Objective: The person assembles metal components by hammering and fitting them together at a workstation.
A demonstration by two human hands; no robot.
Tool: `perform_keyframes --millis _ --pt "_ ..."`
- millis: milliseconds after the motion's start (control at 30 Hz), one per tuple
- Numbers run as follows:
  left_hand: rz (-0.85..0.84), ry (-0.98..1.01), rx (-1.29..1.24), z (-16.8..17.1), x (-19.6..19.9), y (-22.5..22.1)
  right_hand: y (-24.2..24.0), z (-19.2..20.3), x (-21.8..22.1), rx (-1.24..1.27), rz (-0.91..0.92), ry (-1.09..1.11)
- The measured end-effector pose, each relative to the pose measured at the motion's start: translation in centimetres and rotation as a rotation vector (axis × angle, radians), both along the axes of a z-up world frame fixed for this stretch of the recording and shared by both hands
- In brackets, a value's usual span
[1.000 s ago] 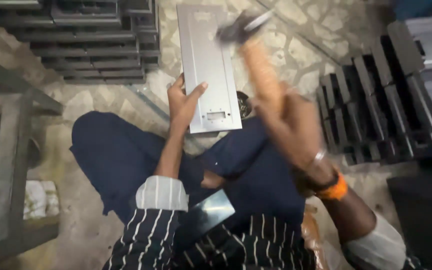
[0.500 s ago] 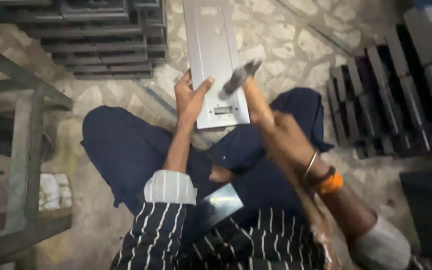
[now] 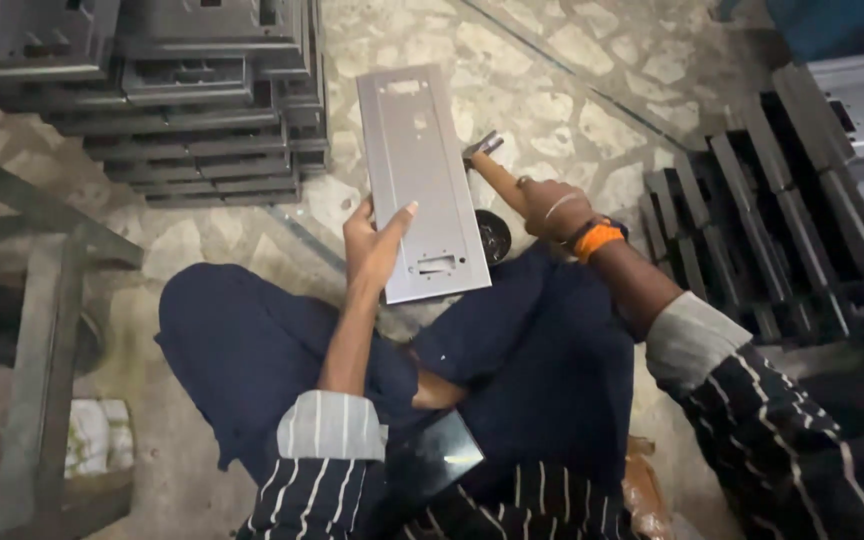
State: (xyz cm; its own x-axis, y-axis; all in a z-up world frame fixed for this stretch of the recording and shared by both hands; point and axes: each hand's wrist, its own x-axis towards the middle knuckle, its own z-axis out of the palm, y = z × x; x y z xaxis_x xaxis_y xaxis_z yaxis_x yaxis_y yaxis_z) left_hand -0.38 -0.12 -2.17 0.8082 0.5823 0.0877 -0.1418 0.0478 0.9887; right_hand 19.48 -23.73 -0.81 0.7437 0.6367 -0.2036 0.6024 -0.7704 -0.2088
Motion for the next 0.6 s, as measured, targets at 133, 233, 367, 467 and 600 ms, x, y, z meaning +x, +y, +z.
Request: perform_keyframes --millis 133,233,367,467,600 --pt "-0.008 0.014 0.000 0.5 0.1 -0.2 -1.0 -0.1 -1.3 -0.222 -0.072 -0.152" --pt "-0.017 0.033 0.003 0.8 0.2 -0.1 0.0 0.4 -3.3 -0.146 -0.058 -0.444" --pt "-0.042 0.048 -0.034 -2.6 1.0 0.4 3.8 2.7 -7.6 0.719 -0.005 0.057" --pt "-0.080 0.001 -0.129 -8.5 2.0 1.8 6.3 5.2 -10.3 0.732 -0.129 0.158" --pt "-0.166 -0.030 -0.486 -4.9 0.1 1.2 8.5 10.5 -12.8 0.890 -0.219 0.288"
